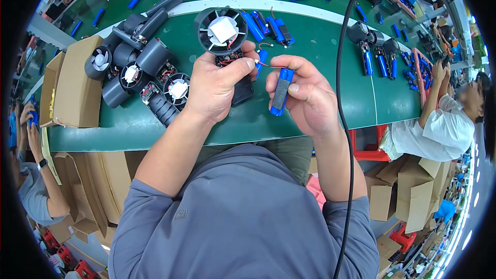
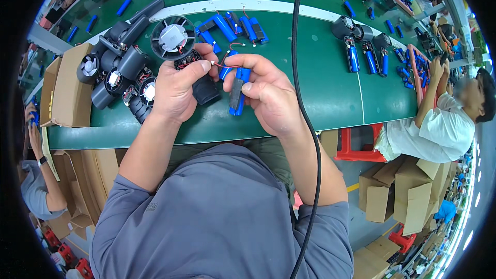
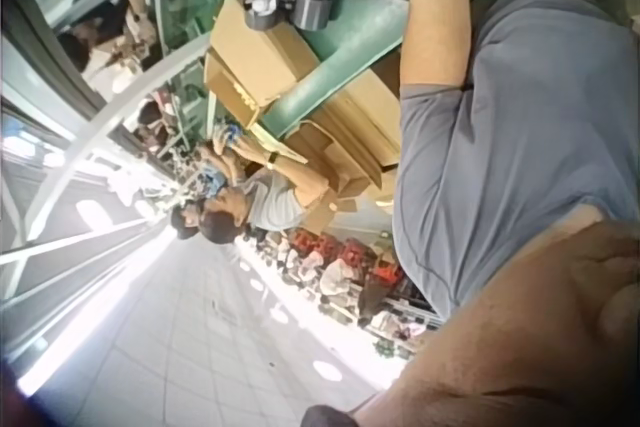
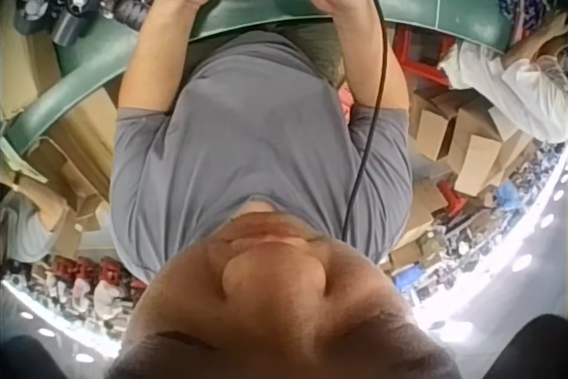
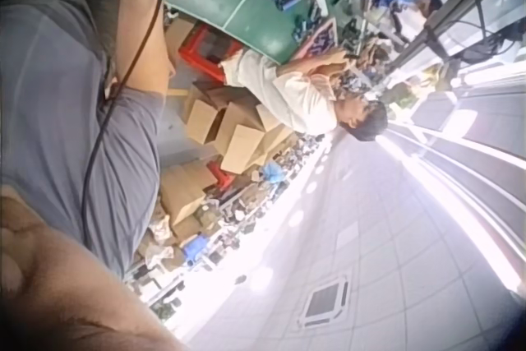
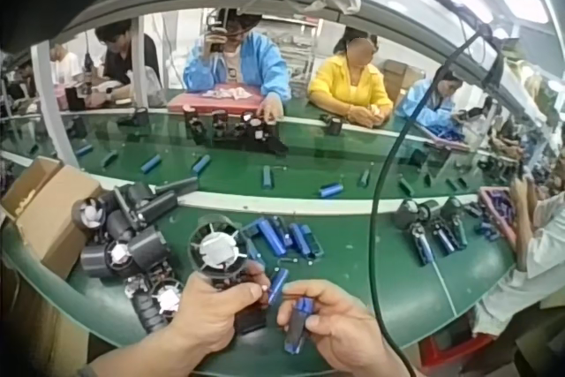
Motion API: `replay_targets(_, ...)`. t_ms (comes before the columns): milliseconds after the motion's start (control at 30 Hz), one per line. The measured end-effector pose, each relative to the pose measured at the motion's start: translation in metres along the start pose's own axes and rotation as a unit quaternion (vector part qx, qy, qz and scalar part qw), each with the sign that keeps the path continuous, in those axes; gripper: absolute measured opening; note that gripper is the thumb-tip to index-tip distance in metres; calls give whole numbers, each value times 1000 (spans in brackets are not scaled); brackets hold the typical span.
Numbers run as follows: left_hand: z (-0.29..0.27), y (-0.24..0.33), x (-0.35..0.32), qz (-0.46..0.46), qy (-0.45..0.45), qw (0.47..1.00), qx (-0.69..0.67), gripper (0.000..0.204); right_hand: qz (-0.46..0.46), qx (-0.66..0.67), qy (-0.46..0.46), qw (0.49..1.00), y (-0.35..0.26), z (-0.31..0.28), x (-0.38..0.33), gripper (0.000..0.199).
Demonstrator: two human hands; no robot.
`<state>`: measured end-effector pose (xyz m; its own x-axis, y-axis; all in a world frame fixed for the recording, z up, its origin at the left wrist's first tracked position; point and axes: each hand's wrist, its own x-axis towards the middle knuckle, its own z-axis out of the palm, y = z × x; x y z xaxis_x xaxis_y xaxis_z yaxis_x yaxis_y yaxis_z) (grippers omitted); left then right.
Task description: Assembling handheld electronic devices by inserting batteries and connecting internal components on a production line.
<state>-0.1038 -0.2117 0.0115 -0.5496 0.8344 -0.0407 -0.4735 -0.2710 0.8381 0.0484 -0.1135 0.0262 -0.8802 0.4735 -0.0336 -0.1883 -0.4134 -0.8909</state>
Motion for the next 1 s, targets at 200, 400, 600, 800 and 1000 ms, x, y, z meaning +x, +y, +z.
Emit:
replay_targets(200, 1, -5, 0, 73, 14, 995, 65, 23, 13, 21, -12, 1000, 4, -2, -1, 43)
replay_targets(400, 4, -7, -5, 66, -2, 996, 64, 23, 92, -56, 3, 994, 4, -9, -3, 35)
replay_targets(600, 4, -8, -4, 2, -7, 997, 83, 21, -271, -503, 115, 813, 19, -1, 7, 17)
replay_targets(800, 3, -5, -2, -34, 6, 998, 49, 19, -285, -491, 130, 813, 20, 17, 14, 6)
replay_targets(1000, 2, -3, 0, -62, -20, 998, -15, 22, -262, -455, 129, 842, 15, 19, 11, 3)
